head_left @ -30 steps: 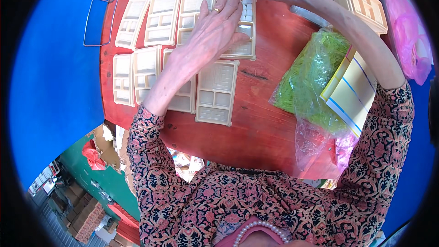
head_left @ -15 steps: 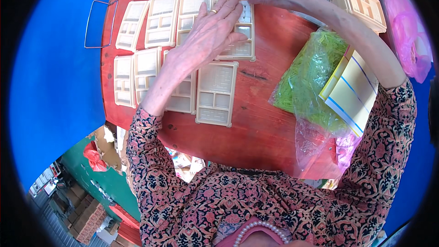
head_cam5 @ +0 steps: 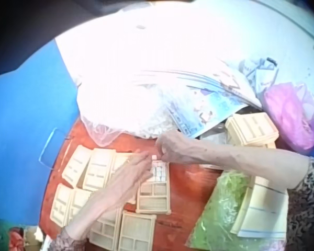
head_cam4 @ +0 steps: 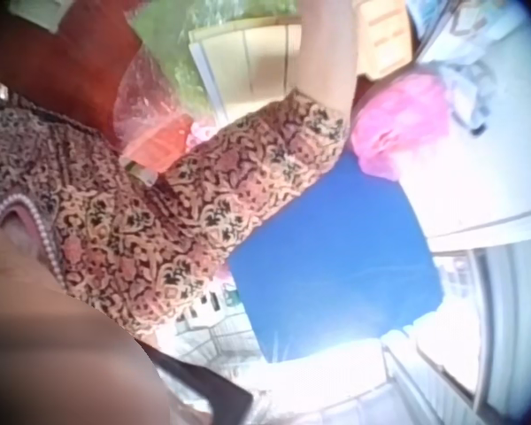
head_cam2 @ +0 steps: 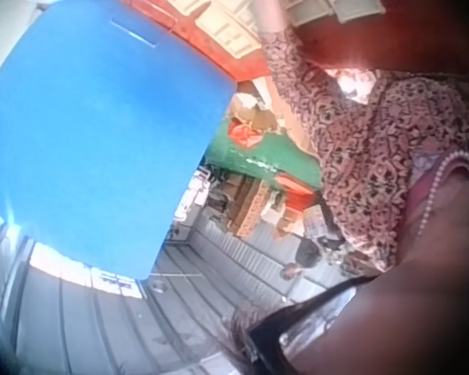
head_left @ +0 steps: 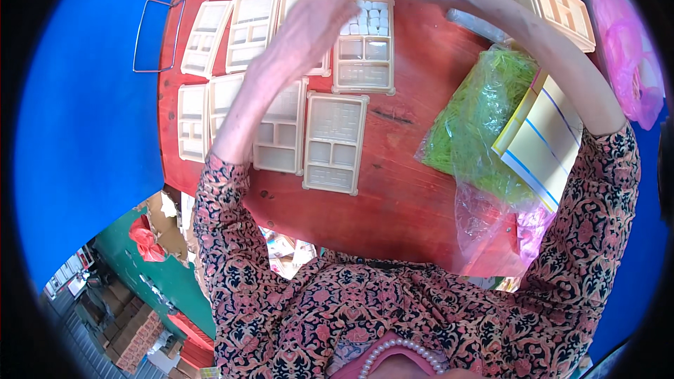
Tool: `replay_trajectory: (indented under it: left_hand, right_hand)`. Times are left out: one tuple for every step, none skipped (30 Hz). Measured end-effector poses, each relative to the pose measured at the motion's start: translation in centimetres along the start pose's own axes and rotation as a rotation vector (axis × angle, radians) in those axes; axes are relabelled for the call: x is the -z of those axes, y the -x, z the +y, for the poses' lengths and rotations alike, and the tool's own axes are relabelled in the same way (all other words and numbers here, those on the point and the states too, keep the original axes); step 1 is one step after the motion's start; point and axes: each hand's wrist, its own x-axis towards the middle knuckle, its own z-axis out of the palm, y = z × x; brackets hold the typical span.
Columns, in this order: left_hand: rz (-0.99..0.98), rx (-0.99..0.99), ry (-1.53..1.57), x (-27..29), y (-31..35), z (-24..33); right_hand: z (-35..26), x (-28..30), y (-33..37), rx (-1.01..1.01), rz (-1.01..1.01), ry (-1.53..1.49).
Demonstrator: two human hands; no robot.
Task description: Sorting and placing small white plastic components into partitioned trays.
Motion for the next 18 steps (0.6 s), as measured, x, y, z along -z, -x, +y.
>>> replay_trajectory:
  left_hand:
    - [0.081,0.032,0.042,0.2,-0.5,-0.6]
    - [0.083,0.032,0.039,0.2,-1.0,-1.1]
    - [0.173,-0.017,0.049,0.2,-1.6,-1.4]
    - [0.262,-0.064,0.056,0.3,-2.0,-1.6]
    - [0.263,-0.062,0.05,0.6,-2.2,-1.7]
    - [0.152,-0.035,0.014,0.9,-2.4,-1.9]
    - [0.041,-0.015,-0.012,0.8,-2.9,-1.9]
    - [0.041,-0.02,-0.01,0.1,-3.3,-2.0]
    - [0.049,-0.001,0.063,-0.9,-3.7,-2.2]
    - [0.055,0.024,0.131,-1.2,-3.8,-2.2]
    - [0.054,0.027,0.128,-1.2,-3.8,-2.5]
    - [0.147,-0.15,0.059,-1.2,-3.7,-2.9]
    - [0.24,-0.329,-0.01,-1.1,-3.7,-3.2]
    - [0.239,-0.328,-0.011,-1.3,-3.8,-3.5]
    - [0.138,-0.166,-0.058,-1.4,-4.1,-3.8]
    - [0.037,-0.005,-0.104,-1.6,-4.4,-3.9]
    - [0.037,-0.005,-0.105,-1.6,-4.6,-4.0]
    - [0.052,-0.047,-0.01,-1.6,-4.9,-4.1]
  right_hand:
    - [-0.1,0.7,-0.3,-0.028,-0.003,0.009]
    - [-0.3,1.3,-0.5,-0.057,-0.006,0.018]
    - [-0.7,1.6,-0.4,-0.09,0.006,0.02]
    - [-1.4,1.8,-0.3,-0.085,0.007,0.019]
    - [-2.1,1.9,-0.1,-0.06,0.011,-0.007]
    - [-2.8,2.0,-0.1,-0.035,0.015,-0.034]
    - [-2.6,1.9,0.1,-0.039,0.017,-0.03]
    - [-2.5,1.6,0.3,-0.018,0.017,-0.007]
    - [-2.3,1.3,0.5,0.003,0.017,0.016]
    - [-2.6,1.1,0.5,0.006,0.017,0.012]
    - [-2.9,0.8,0.5,-0.023,0.014,0.018]
    - [-3.1,0.6,0.5,-0.053,0.01,0.023]
    - [-3.1,0.6,0.6,-0.051,0.01,0.022]
    - [-3.2,0.7,0.9,-0.02,0.031,-0.007]
    - [-3.2,0.8,1.0,0.011,0.052,-0.036]
    - [-3.1,0.8,0.9,0.011,0.052,-0.036]
    - [-3.0,0.9,0.7,-0.018,0.026,-0.035]
    - [-3.0,0.9,0.5,-0.047,0.001,-0.033]
